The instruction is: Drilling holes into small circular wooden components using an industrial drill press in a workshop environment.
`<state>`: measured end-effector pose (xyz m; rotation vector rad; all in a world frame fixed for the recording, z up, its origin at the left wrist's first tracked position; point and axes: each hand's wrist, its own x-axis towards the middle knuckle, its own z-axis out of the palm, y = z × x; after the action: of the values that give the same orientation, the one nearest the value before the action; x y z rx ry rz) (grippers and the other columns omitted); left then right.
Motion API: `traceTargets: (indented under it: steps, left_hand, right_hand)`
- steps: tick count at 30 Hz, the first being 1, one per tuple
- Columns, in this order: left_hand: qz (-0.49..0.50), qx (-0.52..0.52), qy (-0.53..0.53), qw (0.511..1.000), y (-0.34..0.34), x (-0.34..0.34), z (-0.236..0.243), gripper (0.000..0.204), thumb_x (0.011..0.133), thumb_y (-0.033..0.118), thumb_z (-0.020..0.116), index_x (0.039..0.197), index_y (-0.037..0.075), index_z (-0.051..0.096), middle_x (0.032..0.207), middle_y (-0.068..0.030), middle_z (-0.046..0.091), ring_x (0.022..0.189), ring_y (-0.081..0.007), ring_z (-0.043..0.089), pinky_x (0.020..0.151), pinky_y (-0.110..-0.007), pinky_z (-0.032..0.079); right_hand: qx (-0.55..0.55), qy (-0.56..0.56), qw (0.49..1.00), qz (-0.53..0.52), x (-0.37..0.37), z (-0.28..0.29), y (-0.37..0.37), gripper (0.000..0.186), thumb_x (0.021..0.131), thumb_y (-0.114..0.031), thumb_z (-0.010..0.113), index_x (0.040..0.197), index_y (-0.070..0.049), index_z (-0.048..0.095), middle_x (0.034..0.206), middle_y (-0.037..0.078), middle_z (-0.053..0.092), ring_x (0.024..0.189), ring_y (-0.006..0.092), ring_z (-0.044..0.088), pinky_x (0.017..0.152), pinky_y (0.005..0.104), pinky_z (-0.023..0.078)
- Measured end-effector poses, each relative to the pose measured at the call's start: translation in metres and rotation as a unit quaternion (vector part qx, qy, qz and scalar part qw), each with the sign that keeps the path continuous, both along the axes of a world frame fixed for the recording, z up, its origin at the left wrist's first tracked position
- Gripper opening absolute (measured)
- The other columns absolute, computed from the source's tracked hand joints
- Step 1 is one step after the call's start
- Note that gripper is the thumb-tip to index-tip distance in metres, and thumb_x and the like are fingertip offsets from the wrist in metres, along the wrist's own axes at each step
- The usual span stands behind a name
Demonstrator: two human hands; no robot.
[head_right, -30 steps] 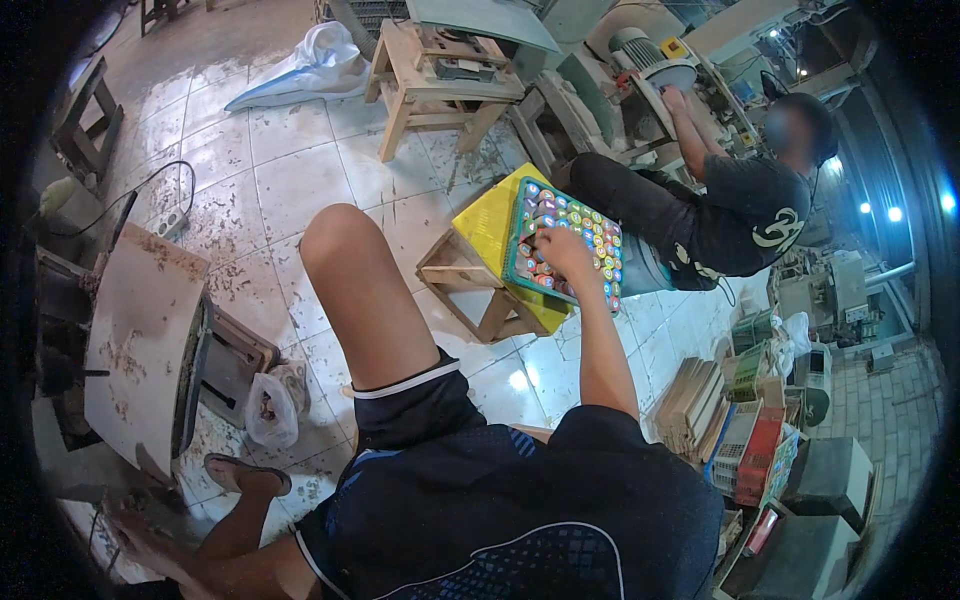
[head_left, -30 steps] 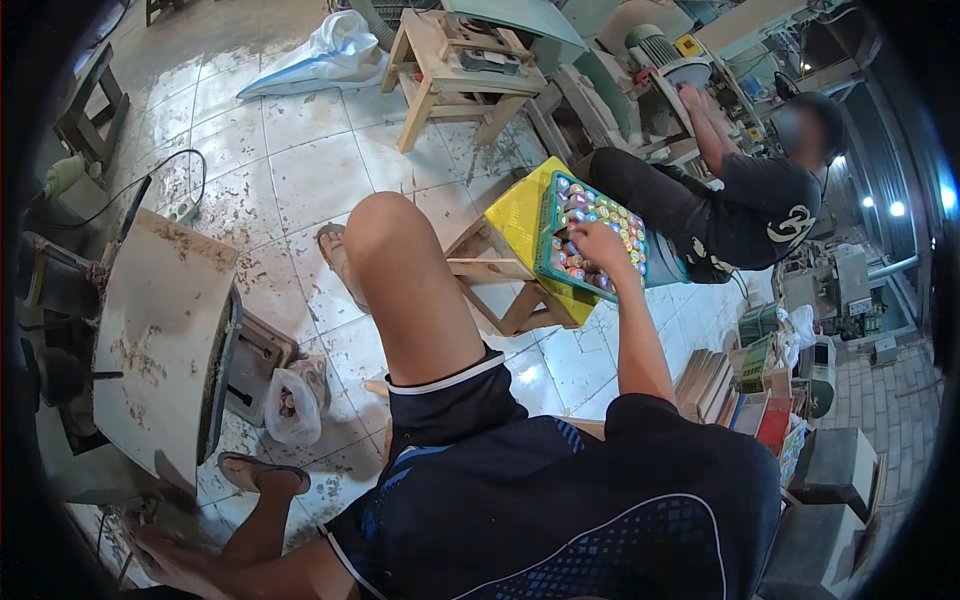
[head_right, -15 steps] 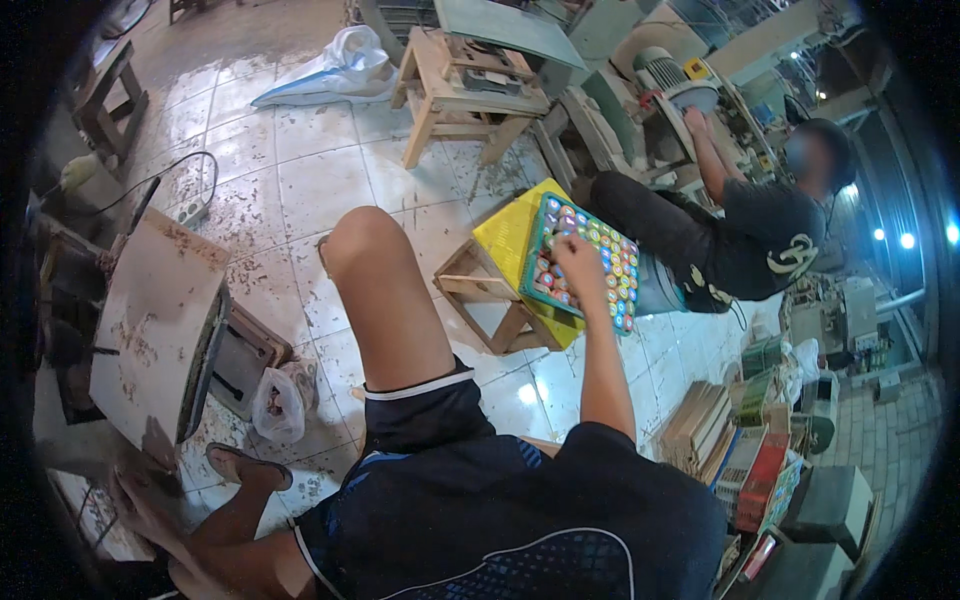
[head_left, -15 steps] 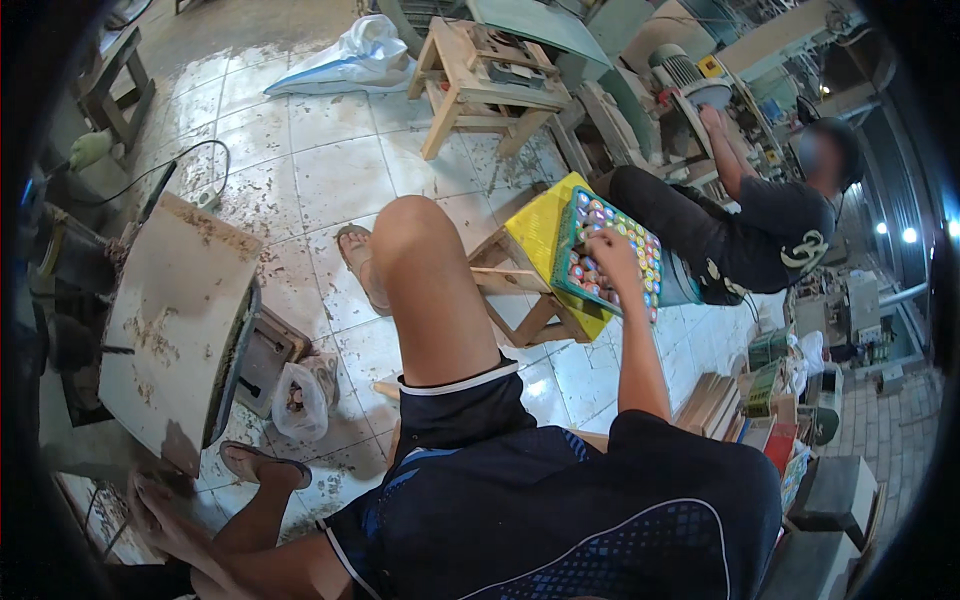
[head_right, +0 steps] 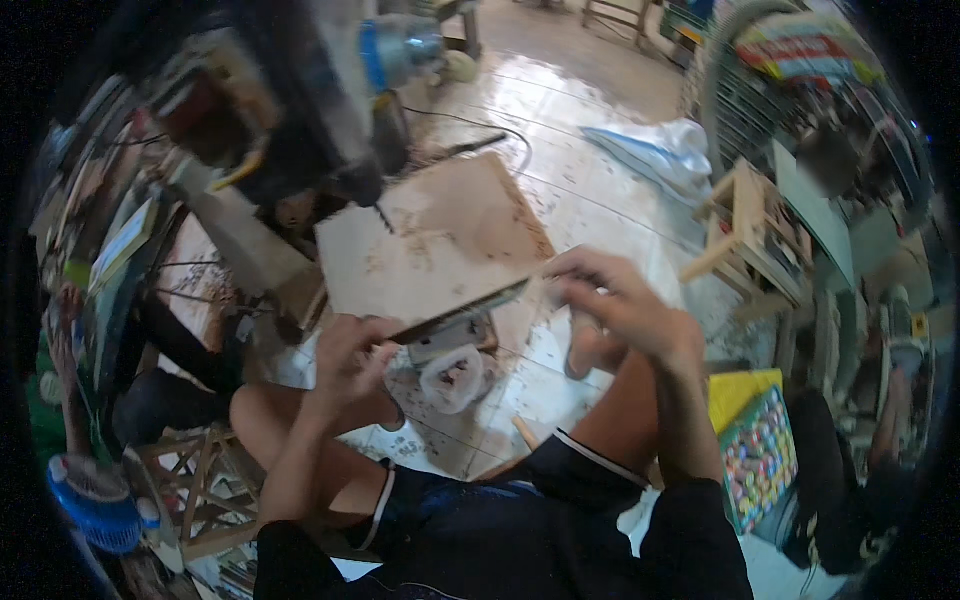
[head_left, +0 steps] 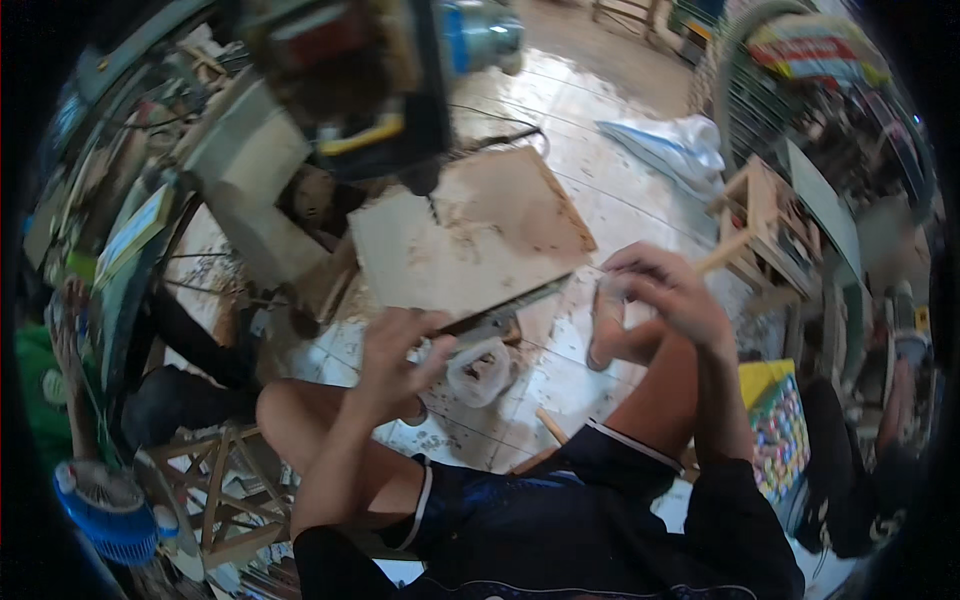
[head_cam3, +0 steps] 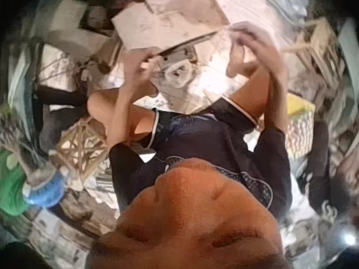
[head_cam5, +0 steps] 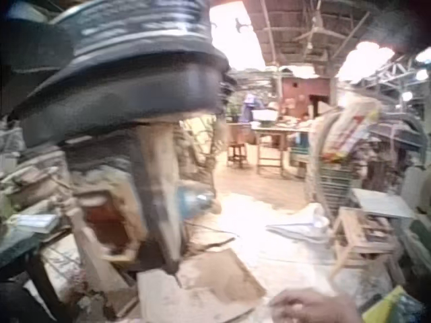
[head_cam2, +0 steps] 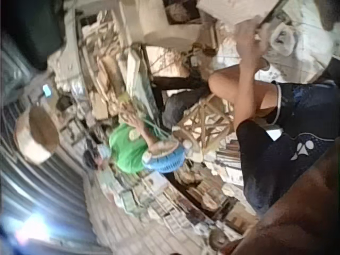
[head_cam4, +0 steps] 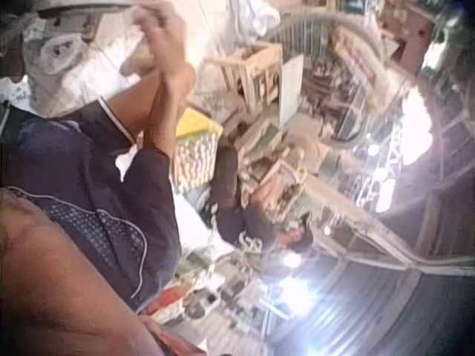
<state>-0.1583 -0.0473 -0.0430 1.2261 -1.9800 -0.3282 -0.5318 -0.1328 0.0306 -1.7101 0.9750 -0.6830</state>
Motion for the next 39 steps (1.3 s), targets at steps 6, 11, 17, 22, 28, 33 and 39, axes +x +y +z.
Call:
traceTargets:
  steps: [6, 11, 17, 22, 28, 33, 39]
  left_hand:
    - [-0.016, -0.083, -0.002, 0.996, 0.004, -0.026, 0.004, 0.057, 0.072, 0.022, 0.092, 0.121, 0.005, 0.068, 0.087, -0.0069, 0.068, 0.076, -0.0245, 0.064, 0.067, -0.037, 0.050]
    - [0.012, -0.061, -0.027, 0.998, 0.005, -0.027, -0.002, 0.056, 0.070, 0.022, 0.092, 0.118, 0.007, 0.068, 0.094, -0.0076, 0.070, 0.083, -0.0269, 0.067, 0.073, -0.039, 0.050]
    - [0.031, -0.035, -0.066, 0.997, 0.004, -0.029, 0.002, 0.047, 0.076, 0.018, 0.086, 0.118, 0.008, 0.067, 0.103, -0.0081, 0.071, 0.090, -0.0274, 0.068, 0.079, -0.040, 0.051]
    - [0.078, 0.038, -0.031, 0.996, -0.006, -0.026, 0.002, 0.040, 0.081, 0.019, 0.082, 0.116, 0.005, 0.069, 0.100, -0.0108, 0.072, 0.092, -0.0299, 0.068, 0.082, -0.042, 0.051]
    - [0.145, 0.011, 0.009, 0.989, -0.043, -0.012, -0.013, 0.036, 0.084, 0.021, 0.081, 0.114, 0.003, 0.072, 0.110, -0.0140, 0.070, 0.103, -0.0351, 0.064, 0.091, -0.045, 0.050]
    - [0.151, 0.021, -0.012, 0.988, -0.062, -0.007, -0.019, 0.039, 0.080, 0.026, 0.084, 0.114, 0.009, 0.075, 0.101, -0.0101, 0.068, 0.097, -0.0327, 0.061, 0.086, -0.043, 0.048]
    - [0.137, 0.063, -0.009, 0.989, -0.071, -0.005, -0.019, 0.040, 0.076, 0.031, 0.086, 0.108, 0.010, 0.077, 0.095, -0.0080, 0.068, 0.092, -0.0297, 0.061, 0.083, -0.042, 0.047]
  right_hand:
    - [0.054, -0.013, 0.992, 0.113, 0.130, -0.038, 0.002, 0.020, 0.097, -0.015, 0.072, 0.107, 0.000, 0.065, 0.092, 0.002, 0.065, 0.085, 0.0089, 0.060, 0.075, 0.0267, 0.050]
    - [0.155, -0.048, 0.983, 0.090, 0.149, -0.066, 0.020, 0.021, 0.096, -0.014, 0.074, 0.106, -0.002, 0.060, 0.088, 0.000, 0.062, 0.080, 0.0063, 0.057, 0.069, 0.0243, 0.048]
    - [0.056, -0.054, 0.996, 0.037, 0.149, -0.073, 0.030, 0.025, 0.095, -0.018, 0.072, 0.107, 0.000, 0.059, 0.083, 0.007, 0.066, 0.073, 0.0122, 0.062, 0.066, 0.0295, 0.052]
    - [0.020, -0.086, 0.996, 0.000, 0.154, -0.073, 0.028, 0.026, 0.097, -0.016, 0.070, 0.113, 0.002, 0.060, 0.085, 0.009, 0.068, 0.070, 0.0125, 0.060, 0.063, 0.0294, 0.050]
    - [-0.001, -0.087, 0.996, -0.021, 0.140, -0.062, 0.013, 0.021, 0.102, -0.009, 0.063, 0.120, 0.002, 0.061, 0.089, 0.001, 0.061, 0.077, 0.0057, 0.055, 0.070, 0.0227, 0.046]
    - [-0.039, -0.181, 0.972, -0.146, 0.122, -0.023, -0.018, 0.021, 0.103, -0.018, 0.061, 0.110, 0.001, 0.068, 0.085, 0.003, 0.064, 0.074, 0.0079, 0.056, 0.068, 0.0244, 0.047]
    - [-0.210, -0.370, 0.901, -0.086, 0.092, 0.110, -0.091, 0.028, 0.105, -0.027, 0.056, 0.112, -0.002, 0.065, 0.095, 0.007, 0.064, 0.088, 0.0185, 0.060, 0.083, 0.0336, 0.045]
